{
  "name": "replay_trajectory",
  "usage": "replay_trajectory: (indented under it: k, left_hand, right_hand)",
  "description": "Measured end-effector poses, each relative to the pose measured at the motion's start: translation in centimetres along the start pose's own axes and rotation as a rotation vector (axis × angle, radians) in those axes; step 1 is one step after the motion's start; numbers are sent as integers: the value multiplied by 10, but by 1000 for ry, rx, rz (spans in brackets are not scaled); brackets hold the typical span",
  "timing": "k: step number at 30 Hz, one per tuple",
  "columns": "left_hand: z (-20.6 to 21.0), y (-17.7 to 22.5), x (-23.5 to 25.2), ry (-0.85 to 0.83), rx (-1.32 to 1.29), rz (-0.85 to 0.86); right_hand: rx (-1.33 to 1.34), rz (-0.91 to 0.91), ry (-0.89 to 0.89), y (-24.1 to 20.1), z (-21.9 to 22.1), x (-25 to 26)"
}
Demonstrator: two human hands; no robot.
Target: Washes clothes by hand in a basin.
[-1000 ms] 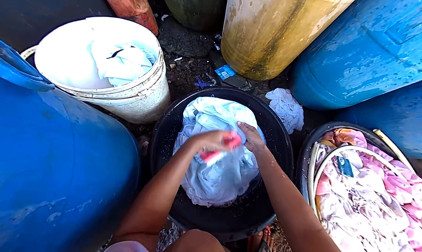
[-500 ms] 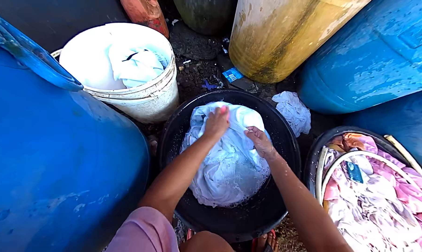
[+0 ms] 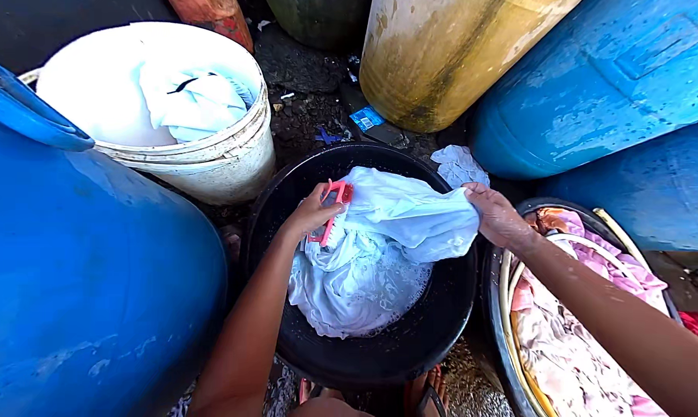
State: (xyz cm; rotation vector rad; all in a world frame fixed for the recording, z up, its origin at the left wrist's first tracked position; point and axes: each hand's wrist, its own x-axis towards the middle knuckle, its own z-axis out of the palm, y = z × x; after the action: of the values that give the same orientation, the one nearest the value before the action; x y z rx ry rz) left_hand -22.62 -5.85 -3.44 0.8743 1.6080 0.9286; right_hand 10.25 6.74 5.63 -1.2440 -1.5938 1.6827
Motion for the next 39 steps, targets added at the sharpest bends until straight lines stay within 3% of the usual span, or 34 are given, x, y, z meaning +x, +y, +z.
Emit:
replay_trajectory:
  k: [3, 7, 10, 14, 16, 19, 22, 25, 28, 31, 39]
  left_hand:
    - [13, -10, 0, 3, -83, -14]
    - [20, -19, 9, 175, 53, 55]
    - [16, -17, 10, 267, -10, 29]
    - [16, -15, 6, 309, -140, 3]
    - [17, -15, 7, 298, -135, -12]
    - [18, -13, 5, 308, -135, 18]
    - [7, 6, -8, 295, 135, 142]
    - [5, 15, -16, 396, 473, 269]
    - [12, 18, -19, 386, 624, 296]
    - [28, 21, -20, 331, 678, 219]
    - [33, 1, -11, 333, 773, 125]
  right_hand:
    - [-126, 27, 9, 2, -13, -12]
    - [-345, 48, -53, 51, -7, -6]
    - [-571, 0, -85, 69, 0, 1]
    - [-1049, -319, 21, 59, 28, -9]
    - [-1190, -480, -21, 60, 52, -7]
    - [-1404, -340, -243, 66, 78, 8]
    - [-1511, -226, -305, 60, 85, 23]
    - [-1289, -283, -244, 52, 77, 23]
    - [-923, -390, -90, 53, 63, 24]
    - [-625, -348, 0, 46, 56, 19]
    - [-130, -129, 2, 14, 51, 5]
